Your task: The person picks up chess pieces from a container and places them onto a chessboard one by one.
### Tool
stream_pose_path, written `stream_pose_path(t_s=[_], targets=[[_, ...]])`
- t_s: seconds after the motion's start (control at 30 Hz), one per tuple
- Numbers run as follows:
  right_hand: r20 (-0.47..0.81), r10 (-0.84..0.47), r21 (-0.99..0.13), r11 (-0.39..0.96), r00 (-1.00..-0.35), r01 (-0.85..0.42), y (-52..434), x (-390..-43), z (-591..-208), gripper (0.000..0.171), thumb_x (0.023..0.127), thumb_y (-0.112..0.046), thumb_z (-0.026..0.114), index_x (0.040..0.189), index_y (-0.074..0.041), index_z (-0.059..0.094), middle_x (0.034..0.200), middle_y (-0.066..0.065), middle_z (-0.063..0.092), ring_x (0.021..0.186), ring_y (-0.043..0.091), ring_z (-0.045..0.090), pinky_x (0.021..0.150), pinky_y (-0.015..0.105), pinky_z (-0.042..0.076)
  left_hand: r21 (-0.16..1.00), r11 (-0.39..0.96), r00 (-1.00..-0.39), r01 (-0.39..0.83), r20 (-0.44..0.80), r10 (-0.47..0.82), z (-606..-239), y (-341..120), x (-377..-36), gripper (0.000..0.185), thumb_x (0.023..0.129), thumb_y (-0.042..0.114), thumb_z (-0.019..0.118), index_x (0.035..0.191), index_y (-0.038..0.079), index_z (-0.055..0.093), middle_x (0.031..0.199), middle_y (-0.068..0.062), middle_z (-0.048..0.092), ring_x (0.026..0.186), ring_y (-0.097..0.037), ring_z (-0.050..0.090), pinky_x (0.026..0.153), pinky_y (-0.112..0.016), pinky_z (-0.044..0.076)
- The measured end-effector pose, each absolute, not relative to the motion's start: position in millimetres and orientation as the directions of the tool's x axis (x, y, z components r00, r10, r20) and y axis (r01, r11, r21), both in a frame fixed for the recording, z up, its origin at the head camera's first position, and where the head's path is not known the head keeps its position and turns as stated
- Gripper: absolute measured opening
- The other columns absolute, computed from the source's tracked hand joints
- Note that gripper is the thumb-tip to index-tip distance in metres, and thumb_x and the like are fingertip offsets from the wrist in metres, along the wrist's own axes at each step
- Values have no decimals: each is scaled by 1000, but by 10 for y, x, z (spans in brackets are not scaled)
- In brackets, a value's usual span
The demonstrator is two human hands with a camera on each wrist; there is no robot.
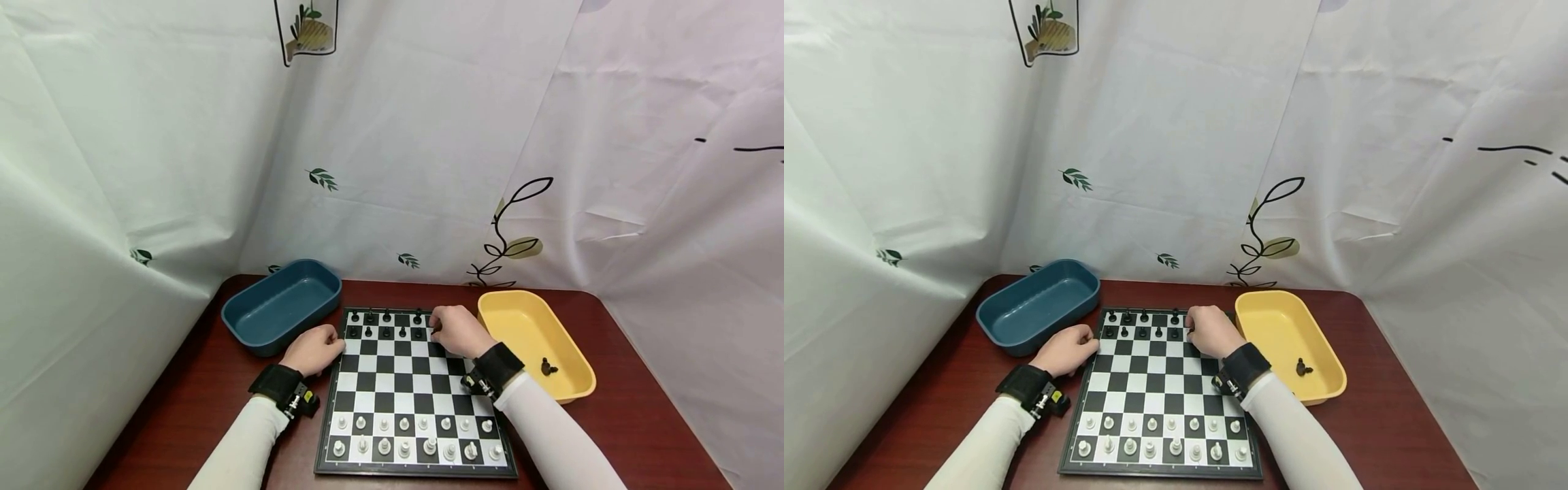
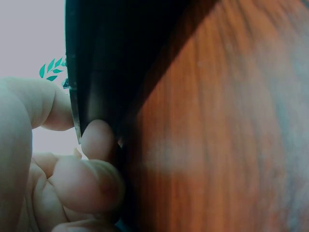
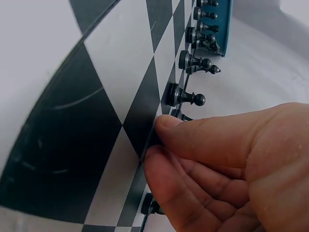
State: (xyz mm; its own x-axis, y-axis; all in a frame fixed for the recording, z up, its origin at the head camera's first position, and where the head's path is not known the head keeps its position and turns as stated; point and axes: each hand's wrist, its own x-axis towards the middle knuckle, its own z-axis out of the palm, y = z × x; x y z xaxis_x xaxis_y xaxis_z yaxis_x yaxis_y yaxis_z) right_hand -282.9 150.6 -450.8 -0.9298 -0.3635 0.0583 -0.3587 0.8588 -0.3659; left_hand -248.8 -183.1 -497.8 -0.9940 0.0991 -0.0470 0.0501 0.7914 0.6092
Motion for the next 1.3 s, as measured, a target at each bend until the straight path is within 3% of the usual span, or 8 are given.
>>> stream_pose_path(t_s=[0.33, 0.6, 0.8, 1.3], targets=[[127, -354, -356, 856, -927, -376, 1671, -2733, -4377, 25, 92, -8, 89, 114, -2, 77, 97, 7, 75, 86, 20, 69, 80, 43, 59, 616, 786, -994, 47, -50, 99, -4983, -1841, -2489, 21, 99, 28, 64, 83, 15, 62, 65, -3, 58, 45, -22, 57, 49, -36, 44], [219, -275, -357, 870, -936, -340, 2058, -2625, -4141, 21, 97, -13, 84, 113, -1, 78, 97, 8, 76, 83, 24, 69, 76, 46, 58, 613, 789, -994, 47, -52, 99, -4984, -1838, -2514, 21, 99, 29, 65, 83, 15, 61, 66, -4, 58, 45, -22, 57, 49, -36, 44], [295, -243, -329, 882, -924, -337, 2442, -2615, -4127, 14, 95, -11, 85, 104, -1, 78, 96, 12, 78, 86, 30, 74, 78, 52, 60, 608, 793, -994, 50, -51, 101, -4971, -1836, -2489, 21, 100, 27, 64, 84, 15, 61, 65, -4, 58, 45, -22, 57, 49, -36, 43], [149, -203, -322, 915, -968, -242, 2955, -2503, -4119, 32, 92, -15, 87, 113, 6, 77, 103, 21, 78, 94, 40, 74, 83, 60, 58, 620, 784, -993, 37, -62, 96, -4971, -1853, -2488, 22, 101, 29, 64, 83, 16, 61, 65, -3, 58, 46, -21, 58, 50, -35, 44]])
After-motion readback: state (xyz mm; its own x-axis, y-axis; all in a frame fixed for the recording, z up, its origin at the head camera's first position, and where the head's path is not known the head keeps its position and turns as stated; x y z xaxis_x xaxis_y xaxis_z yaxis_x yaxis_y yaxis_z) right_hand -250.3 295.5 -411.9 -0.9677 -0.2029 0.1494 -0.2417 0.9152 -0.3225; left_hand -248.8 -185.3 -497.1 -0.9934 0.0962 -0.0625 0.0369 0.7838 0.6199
